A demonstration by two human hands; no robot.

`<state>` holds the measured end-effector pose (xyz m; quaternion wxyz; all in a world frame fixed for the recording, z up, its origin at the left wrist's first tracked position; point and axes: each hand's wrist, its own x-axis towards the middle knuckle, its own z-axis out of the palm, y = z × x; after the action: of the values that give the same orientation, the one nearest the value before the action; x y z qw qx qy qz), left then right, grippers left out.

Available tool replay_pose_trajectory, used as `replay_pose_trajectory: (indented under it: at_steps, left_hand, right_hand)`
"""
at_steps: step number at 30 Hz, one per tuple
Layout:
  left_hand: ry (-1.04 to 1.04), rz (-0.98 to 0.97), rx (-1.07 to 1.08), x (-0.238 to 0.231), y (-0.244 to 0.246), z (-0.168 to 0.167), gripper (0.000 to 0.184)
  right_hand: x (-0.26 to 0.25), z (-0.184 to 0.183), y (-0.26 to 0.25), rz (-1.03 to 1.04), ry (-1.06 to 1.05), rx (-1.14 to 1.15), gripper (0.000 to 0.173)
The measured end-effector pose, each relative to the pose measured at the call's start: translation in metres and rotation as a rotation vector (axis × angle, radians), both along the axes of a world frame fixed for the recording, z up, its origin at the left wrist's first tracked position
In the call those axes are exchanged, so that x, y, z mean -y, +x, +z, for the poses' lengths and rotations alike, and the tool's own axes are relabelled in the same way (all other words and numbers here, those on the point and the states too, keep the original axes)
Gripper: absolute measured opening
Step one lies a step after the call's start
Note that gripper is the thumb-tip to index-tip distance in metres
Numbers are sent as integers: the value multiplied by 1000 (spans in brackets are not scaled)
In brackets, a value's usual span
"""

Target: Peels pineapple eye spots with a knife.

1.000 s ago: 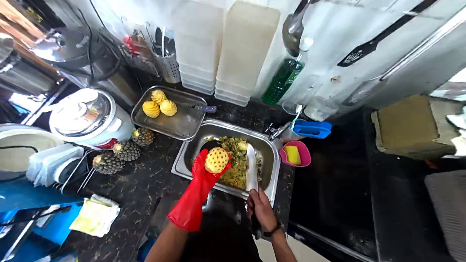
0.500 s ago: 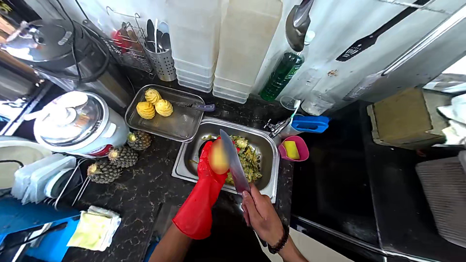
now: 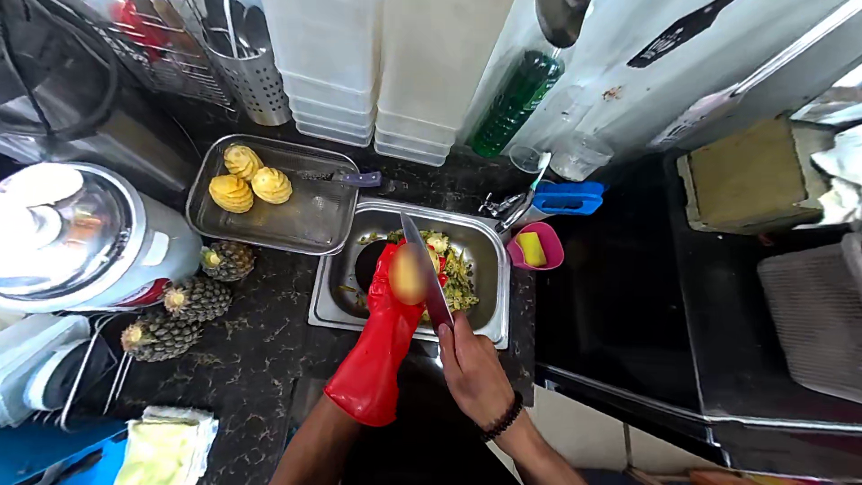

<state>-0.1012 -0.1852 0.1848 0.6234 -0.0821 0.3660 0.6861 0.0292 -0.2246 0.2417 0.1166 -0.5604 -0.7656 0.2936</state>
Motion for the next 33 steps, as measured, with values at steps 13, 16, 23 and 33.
replay_pose_trajectory:
  at_steps: [13,16,23,33]
  left_hand:
    - [-13,-70,-9,0,-11,-17,45]
    - [25,-98,-50,2,-21,-27,43]
    - [36,-172,-87,-10,-38,-39,35]
    - [-164,-93,-164,-5,-24,-10,34]
  right_hand:
    - [-9,-6,-14,-59,-174,-71,39]
    - [-2,-2,-14,-18,-140,29,38]
    - [7,-1,-26,-51,-173,136,37]
    - [-8,-21,-39,-78,-186,121,37]
